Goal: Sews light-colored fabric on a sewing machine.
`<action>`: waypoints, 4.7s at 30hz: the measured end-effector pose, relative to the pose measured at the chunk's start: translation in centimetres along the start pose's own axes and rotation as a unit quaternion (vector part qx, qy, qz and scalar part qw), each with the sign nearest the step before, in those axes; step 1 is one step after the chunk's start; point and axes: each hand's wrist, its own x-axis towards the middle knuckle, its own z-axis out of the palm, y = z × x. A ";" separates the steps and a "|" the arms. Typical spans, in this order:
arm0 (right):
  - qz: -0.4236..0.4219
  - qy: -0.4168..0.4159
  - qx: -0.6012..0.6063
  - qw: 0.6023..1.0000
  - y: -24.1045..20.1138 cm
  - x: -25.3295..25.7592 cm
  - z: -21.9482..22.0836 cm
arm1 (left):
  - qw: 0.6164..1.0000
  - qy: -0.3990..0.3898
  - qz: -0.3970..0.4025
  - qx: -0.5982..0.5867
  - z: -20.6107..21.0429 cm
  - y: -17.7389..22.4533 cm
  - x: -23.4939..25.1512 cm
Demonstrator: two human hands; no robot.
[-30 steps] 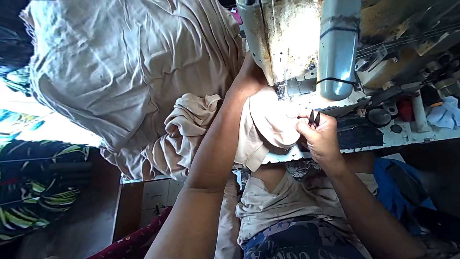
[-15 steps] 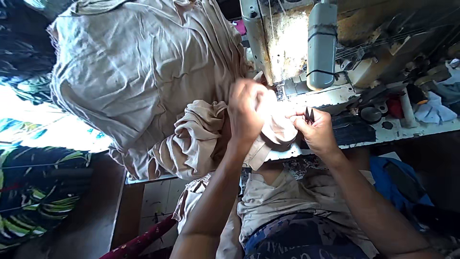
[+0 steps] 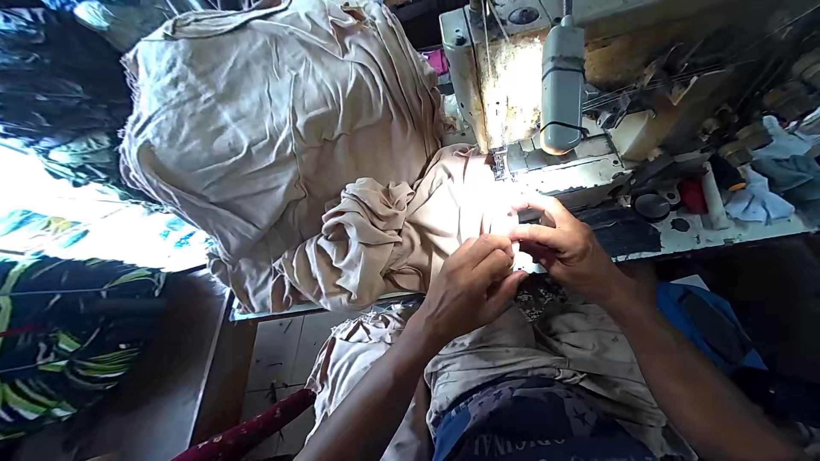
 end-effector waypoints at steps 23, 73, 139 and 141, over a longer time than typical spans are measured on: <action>0.179 0.128 0.195 0.956 1.3 -0.4 2.3 | 0.972 -0.025 0.012 0.232 -1.4 -6.2 3.9; 0.134 0.174 0.126 0.967 1.6 3.4 3.3 | 0.984 -0.056 0.004 0.169 -2.4 -6.8 5.7; 0.154 0.173 0.137 0.963 0.9 2.6 3.1 | 0.978 -0.027 0.050 0.203 -3.3 -11.1 6.3; 0.153 0.173 0.136 0.963 1.1 2.7 3.2 | 0.977 -0.067 0.062 0.191 -4.0 -10.7 6.5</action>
